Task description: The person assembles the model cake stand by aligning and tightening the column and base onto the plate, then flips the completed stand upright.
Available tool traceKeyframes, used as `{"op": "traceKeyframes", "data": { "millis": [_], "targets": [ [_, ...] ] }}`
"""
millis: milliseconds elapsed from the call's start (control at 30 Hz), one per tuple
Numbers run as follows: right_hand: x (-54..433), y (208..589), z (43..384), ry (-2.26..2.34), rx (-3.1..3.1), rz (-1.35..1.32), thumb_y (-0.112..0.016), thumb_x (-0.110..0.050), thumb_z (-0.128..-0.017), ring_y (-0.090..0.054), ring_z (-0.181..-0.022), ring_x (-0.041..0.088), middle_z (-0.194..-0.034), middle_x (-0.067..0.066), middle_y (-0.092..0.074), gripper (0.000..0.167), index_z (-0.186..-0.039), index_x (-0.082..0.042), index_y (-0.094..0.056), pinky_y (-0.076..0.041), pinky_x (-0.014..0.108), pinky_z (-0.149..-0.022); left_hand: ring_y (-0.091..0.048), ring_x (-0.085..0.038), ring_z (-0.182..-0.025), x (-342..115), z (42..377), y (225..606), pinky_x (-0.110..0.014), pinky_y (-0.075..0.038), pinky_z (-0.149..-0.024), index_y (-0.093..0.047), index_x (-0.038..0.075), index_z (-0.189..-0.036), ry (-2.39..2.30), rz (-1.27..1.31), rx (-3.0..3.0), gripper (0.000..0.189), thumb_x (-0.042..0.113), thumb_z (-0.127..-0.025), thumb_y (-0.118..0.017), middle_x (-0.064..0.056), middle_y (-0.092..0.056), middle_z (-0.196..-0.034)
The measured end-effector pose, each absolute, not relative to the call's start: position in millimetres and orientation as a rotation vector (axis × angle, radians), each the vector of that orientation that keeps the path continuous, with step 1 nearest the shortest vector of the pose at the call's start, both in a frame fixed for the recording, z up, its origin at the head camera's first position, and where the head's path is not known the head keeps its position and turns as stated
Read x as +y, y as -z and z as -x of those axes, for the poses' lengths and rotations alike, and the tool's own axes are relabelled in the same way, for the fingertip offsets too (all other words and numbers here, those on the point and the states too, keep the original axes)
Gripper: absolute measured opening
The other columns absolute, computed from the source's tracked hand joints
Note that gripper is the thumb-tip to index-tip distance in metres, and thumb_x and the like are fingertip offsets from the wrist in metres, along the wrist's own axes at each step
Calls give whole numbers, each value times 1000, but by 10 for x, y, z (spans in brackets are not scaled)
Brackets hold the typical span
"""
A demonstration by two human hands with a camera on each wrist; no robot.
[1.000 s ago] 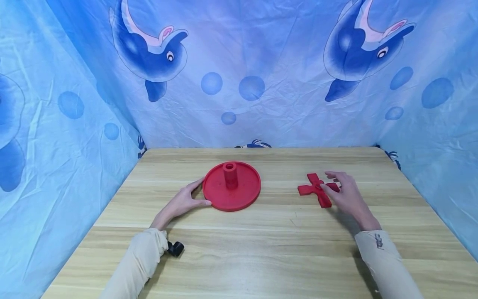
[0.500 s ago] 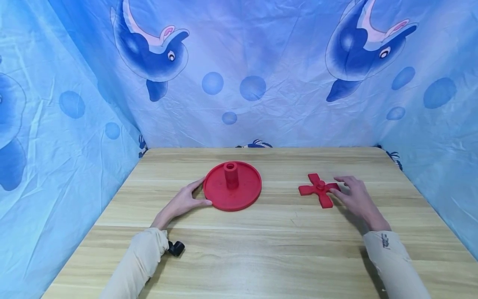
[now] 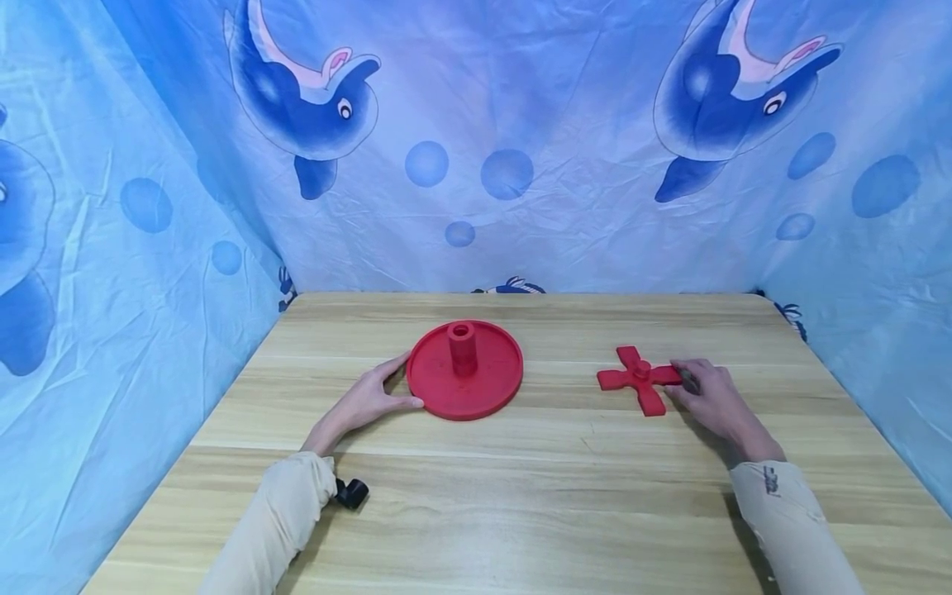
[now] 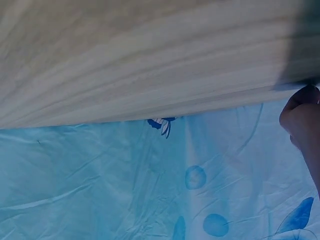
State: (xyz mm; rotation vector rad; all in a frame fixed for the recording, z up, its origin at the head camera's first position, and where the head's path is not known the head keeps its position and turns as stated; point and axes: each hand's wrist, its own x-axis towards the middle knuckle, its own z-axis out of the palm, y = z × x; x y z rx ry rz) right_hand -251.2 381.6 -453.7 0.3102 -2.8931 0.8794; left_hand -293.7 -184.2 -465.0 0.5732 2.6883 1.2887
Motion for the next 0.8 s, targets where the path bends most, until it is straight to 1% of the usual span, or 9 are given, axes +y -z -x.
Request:
{"op": "traceKeyframes", "data": {
  "millis": [100, 267, 467, 600, 800],
  "targets": [
    [3816, 4552, 2516, -863, -2901, -309, -71, -6, -96, -40, -120, 58, -134, 40, -45, 57, -142, 17, -47, -40, 73, -95, -32, -22, -150, -1840, 2940, 4646, -49, -32, -120, -34, 19, -164, -1291, -587, 2690, 105, 53, -80, -87, 2, -40, -162],
    [3816, 4575, 2536, -839, -2895, -310, -73, -8, -96, -36, -118, 57, -135, 39, -44, 54, -140, 15, -51, -40, 70, -90, -32, -24, -150, -1836, 2938, 4640, -51, -29, -121, -34, 17, -163, -1294, -616, 2697, 103, 48, -81, -88, -1, -40, -162],
    [3826, 4600, 2550, -824, -2854, -325, -76, -9, -94, -39, -115, 55, -129, 37, -48, 47, -132, 12, -58, -39, 67, -86, -32, -25, -150, -1839, 2938, 4655, -52, -30, -120, -34, 17, -163, -1297, -610, 2702, 103, 48, -81, -88, -1, -39, -162],
    [3834, 4621, 2539, -823, -2816, -342, -77, -9, -94, -42, -113, 55, -125, 36, -51, 42, -128, 11, -62, -39, 70, -88, -32, -24, -151, -1833, 2941, 4665, -52, -30, -120, -34, 17, -164, -1303, -613, 2698, 103, 48, -81, -88, 0, -39, -163],
    [3802, 4616, 2502, -841, -2801, -357, -77, -7, -93, -45, -112, 53, -124, 34, -53, 39, -126, 11, -65, -43, 71, -89, -32, -25, -150, -1830, 2941, 4660, -51, -31, -120, -34, 17, -163, -1294, -608, 2705, 103, 47, -81, -88, -1, -39, -162]
  ]
}}
